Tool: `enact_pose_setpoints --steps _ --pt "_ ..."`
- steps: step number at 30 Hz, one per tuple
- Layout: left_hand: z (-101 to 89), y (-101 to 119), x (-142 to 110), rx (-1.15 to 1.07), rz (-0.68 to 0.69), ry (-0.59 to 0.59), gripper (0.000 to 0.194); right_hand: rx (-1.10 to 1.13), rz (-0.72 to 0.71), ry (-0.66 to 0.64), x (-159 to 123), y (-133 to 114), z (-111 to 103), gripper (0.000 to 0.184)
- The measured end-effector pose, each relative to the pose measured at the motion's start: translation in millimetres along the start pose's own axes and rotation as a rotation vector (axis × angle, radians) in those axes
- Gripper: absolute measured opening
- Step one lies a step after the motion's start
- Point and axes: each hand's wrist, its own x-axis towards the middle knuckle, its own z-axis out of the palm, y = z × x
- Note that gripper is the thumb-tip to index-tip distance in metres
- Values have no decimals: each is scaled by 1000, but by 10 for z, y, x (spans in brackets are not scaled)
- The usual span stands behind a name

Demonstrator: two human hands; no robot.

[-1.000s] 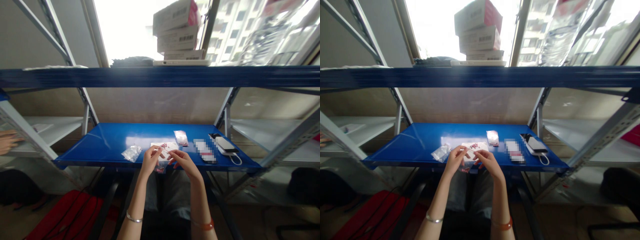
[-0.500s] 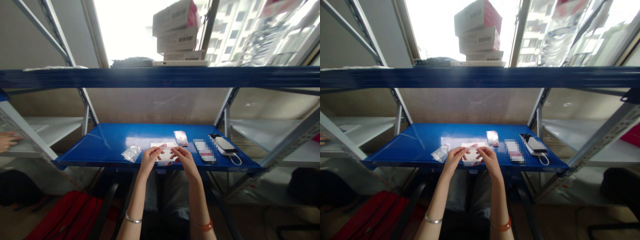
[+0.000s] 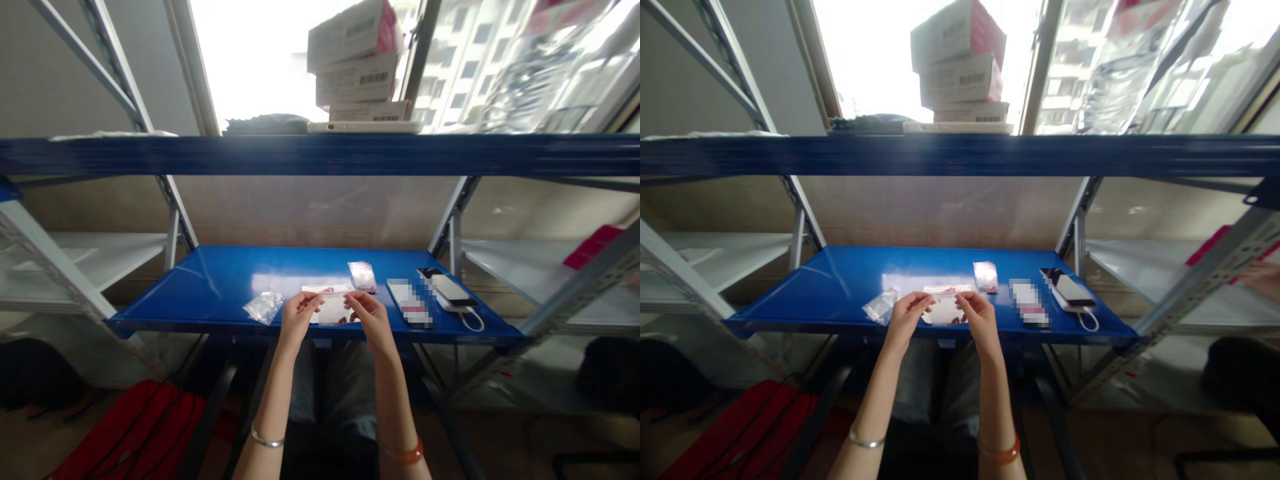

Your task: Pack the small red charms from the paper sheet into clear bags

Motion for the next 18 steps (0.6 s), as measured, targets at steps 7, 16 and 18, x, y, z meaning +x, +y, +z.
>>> enact_pose_setpoints --steps 7,16,18 --pt "15 11 6 -12 20 8 24 -42 -22 19 9 21 -8 26" --pt "12 -14 1 2 33 -56 26 -65 -14 32 13 18 -3 28" --pt "15 -31 6 11 44 -76 26 -70 -14 15 4 4 14 28"
